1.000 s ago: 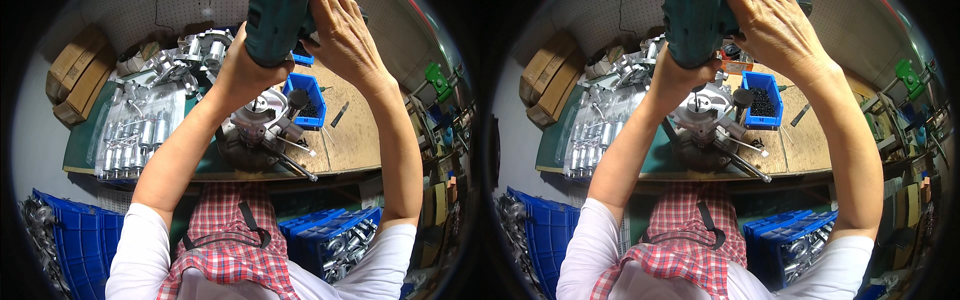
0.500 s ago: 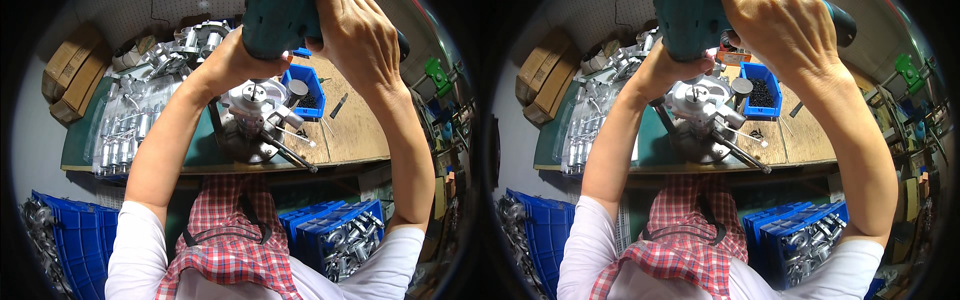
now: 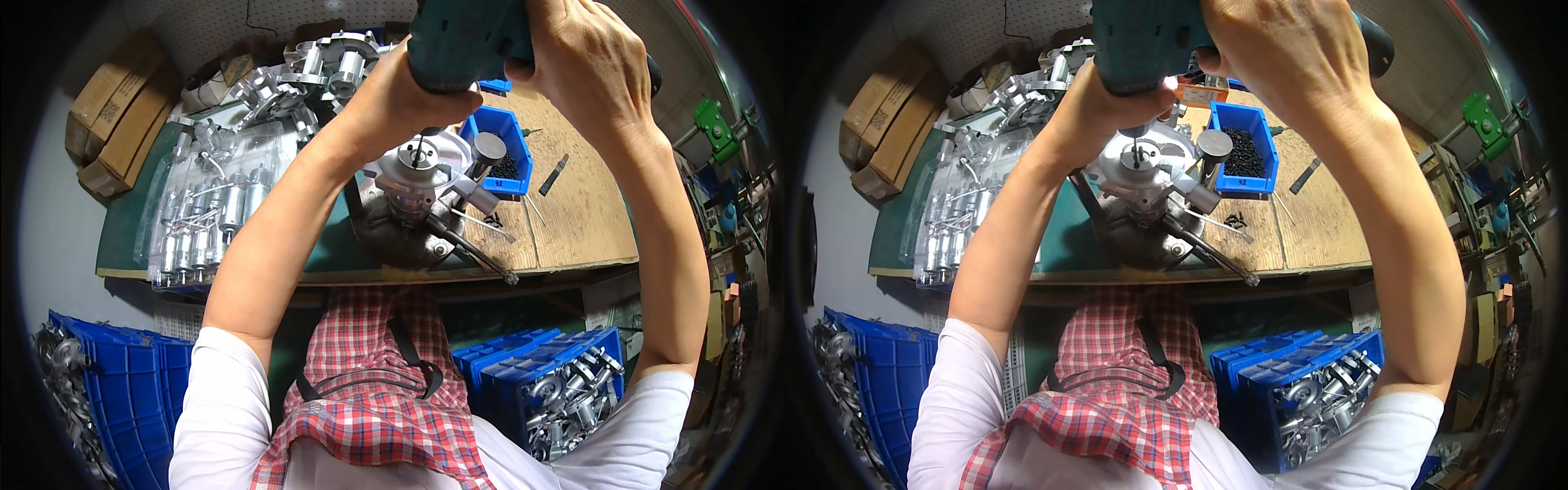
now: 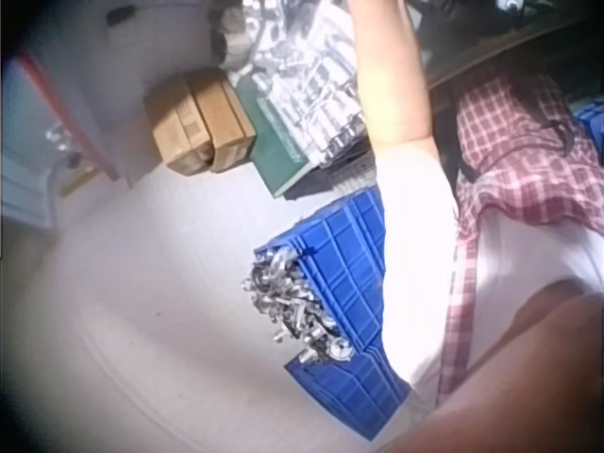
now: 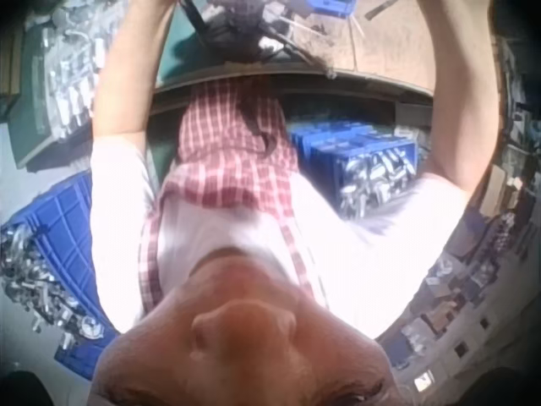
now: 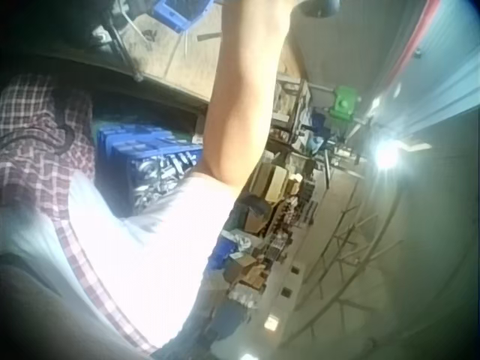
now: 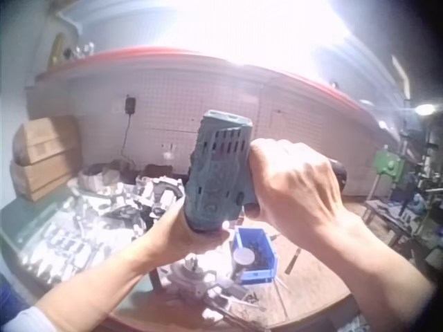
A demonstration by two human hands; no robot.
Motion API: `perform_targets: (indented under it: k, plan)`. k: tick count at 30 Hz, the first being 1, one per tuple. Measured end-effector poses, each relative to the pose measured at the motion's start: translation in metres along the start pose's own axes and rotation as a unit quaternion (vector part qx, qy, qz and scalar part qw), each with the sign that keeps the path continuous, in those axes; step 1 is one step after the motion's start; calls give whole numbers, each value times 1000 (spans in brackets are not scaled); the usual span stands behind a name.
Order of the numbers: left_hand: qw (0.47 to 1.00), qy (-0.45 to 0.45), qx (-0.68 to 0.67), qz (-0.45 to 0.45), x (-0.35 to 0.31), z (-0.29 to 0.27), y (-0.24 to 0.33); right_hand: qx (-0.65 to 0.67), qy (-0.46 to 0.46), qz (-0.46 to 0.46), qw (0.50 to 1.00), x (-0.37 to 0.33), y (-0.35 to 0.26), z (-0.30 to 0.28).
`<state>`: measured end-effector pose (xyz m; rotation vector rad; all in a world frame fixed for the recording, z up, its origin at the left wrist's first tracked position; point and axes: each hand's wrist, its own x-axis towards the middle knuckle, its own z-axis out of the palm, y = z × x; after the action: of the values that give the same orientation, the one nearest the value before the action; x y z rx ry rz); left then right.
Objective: The person assembles mechanical components at a workbench. They pick up a metal housing, insert a cylindrical motor, and use a cordless drill to fasten screws. The process is repeated for multiple units, with parts organized in blue bins and on the table.
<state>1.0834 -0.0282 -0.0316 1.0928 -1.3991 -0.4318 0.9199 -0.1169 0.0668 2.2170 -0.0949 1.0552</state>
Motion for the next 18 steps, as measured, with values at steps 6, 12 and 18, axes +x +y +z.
perform_targets:
  k: [6, 12, 18]
  plan:
    - [1000, -8, 18, 1, -4, 3, 7, 82, -64, -10, 994, -8, 1, -10]
    - [996, 75, 27, 28, 7, 17, -1, 104, -87, -39, 990, -7, 40, 17]
    - [989, 111, 94, 37, 1, 24, 0, 142, -5, -63, 988, -13, 54, 29]
